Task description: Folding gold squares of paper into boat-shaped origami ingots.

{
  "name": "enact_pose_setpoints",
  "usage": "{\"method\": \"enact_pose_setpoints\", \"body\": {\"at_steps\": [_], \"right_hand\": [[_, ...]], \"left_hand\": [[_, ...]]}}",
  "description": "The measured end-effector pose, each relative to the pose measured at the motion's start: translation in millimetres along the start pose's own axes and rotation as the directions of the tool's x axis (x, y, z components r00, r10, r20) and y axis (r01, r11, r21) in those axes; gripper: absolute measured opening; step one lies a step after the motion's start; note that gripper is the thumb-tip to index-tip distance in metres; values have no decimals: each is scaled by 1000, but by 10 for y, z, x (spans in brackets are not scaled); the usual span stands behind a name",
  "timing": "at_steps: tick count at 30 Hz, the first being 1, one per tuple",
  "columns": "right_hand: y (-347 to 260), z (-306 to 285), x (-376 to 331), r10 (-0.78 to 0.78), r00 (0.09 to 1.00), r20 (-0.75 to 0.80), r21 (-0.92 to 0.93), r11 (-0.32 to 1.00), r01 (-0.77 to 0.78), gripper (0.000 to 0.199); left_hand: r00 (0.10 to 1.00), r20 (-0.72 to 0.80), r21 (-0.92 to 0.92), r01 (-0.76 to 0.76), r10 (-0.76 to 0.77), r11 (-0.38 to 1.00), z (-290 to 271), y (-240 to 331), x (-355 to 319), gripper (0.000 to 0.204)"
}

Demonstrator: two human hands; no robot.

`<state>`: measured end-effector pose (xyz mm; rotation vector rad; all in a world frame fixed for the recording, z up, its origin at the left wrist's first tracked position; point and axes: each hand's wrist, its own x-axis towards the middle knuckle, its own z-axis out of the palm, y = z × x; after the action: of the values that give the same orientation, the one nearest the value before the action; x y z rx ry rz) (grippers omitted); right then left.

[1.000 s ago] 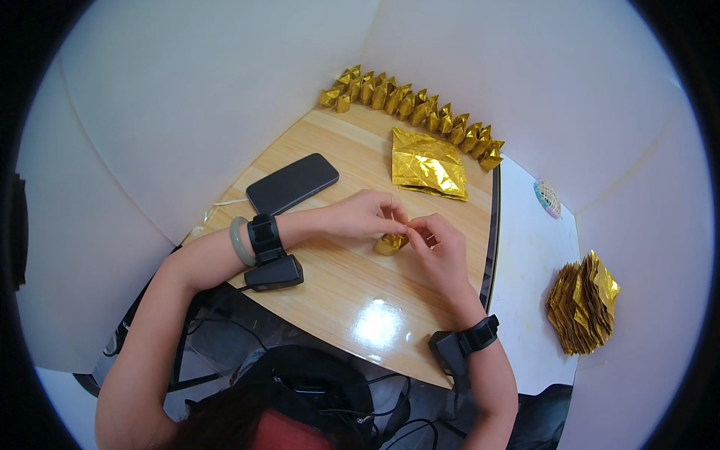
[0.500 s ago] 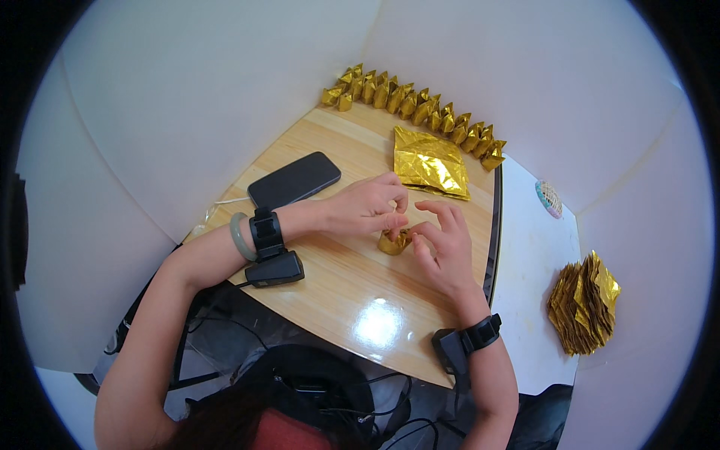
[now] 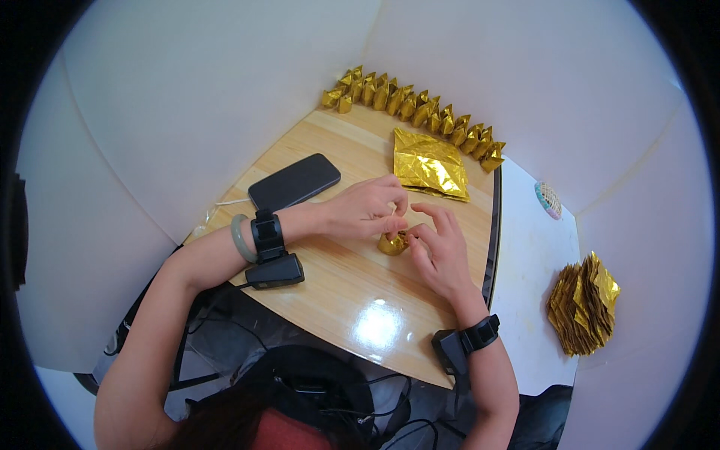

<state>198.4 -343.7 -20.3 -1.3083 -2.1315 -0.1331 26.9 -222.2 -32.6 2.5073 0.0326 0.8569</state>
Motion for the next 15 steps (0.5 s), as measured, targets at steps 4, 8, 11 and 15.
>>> {"method": "enact_pose_setpoints", "body": {"at_steps": [4, 8, 11, 15], "right_hand": [[-1, 3, 24, 13, 999, 32, -5, 1000, -13, 7], [47, 7, -19, 42, 999, 35, 39, 998, -43, 13], [64, 31, -8, 170, 971, -167, 140, 979, -147, 19], [82, 76, -27, 334, 933, -137, 295, 913, -283, 22]], "left_hand": [[999, 13, 75, -47, 46, 996, -31, 14, -24, 32], [979, 206, 128, -32, 5, 991, -131, 93, -10, 22], [965, 247, 63, 76, -89, 995, -239, 6, 27, 17], [959, -52, 162, 284, -279, 945, -622, -338, 198, 18]]}}
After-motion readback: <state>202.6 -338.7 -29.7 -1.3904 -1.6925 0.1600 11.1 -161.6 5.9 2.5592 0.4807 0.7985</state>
